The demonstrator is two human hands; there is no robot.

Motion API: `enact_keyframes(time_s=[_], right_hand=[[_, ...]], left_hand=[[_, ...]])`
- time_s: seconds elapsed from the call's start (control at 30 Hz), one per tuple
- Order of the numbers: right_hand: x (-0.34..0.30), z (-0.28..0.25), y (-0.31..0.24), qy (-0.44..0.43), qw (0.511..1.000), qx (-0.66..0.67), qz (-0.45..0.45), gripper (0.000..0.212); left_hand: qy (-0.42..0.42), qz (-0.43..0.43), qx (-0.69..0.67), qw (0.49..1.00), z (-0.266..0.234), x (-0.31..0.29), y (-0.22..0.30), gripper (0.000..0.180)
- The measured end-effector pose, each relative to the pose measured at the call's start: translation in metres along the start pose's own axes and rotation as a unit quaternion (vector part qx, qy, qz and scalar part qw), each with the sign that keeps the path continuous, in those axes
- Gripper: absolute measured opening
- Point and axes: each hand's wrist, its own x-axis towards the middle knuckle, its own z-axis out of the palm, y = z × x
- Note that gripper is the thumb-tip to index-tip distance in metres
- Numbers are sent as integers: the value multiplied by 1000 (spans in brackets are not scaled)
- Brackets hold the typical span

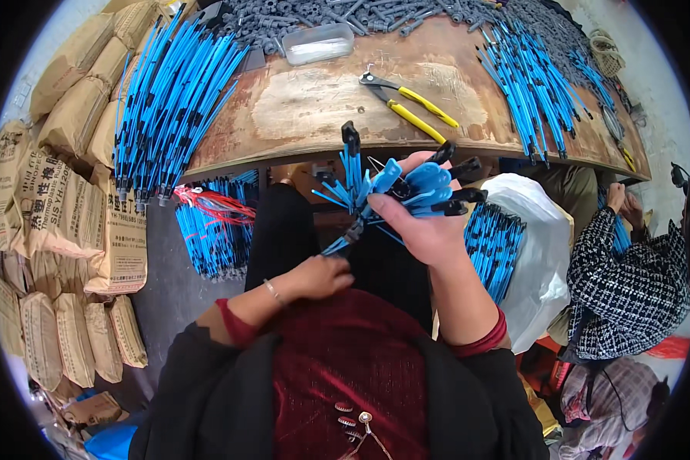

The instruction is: The person trims plastic pieces attached to blue rods using pliers, arranges the rods, threads thin metal pins through holes in the rods by hand, and inserts the assembled rods into a grey plastic connector.

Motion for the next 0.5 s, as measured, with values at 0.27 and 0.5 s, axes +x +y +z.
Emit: enact_keyframes(time_s=[0.27,0.5], right_hand=[[0,4,40,-108,994,-1,-16,24],[-20,38,79,-206,973,92,56,36]], left_hand=[[244,-19,-419,874,-88,-48,-15,13],[163,-28,-452,877,-81,-10,-29,16]])
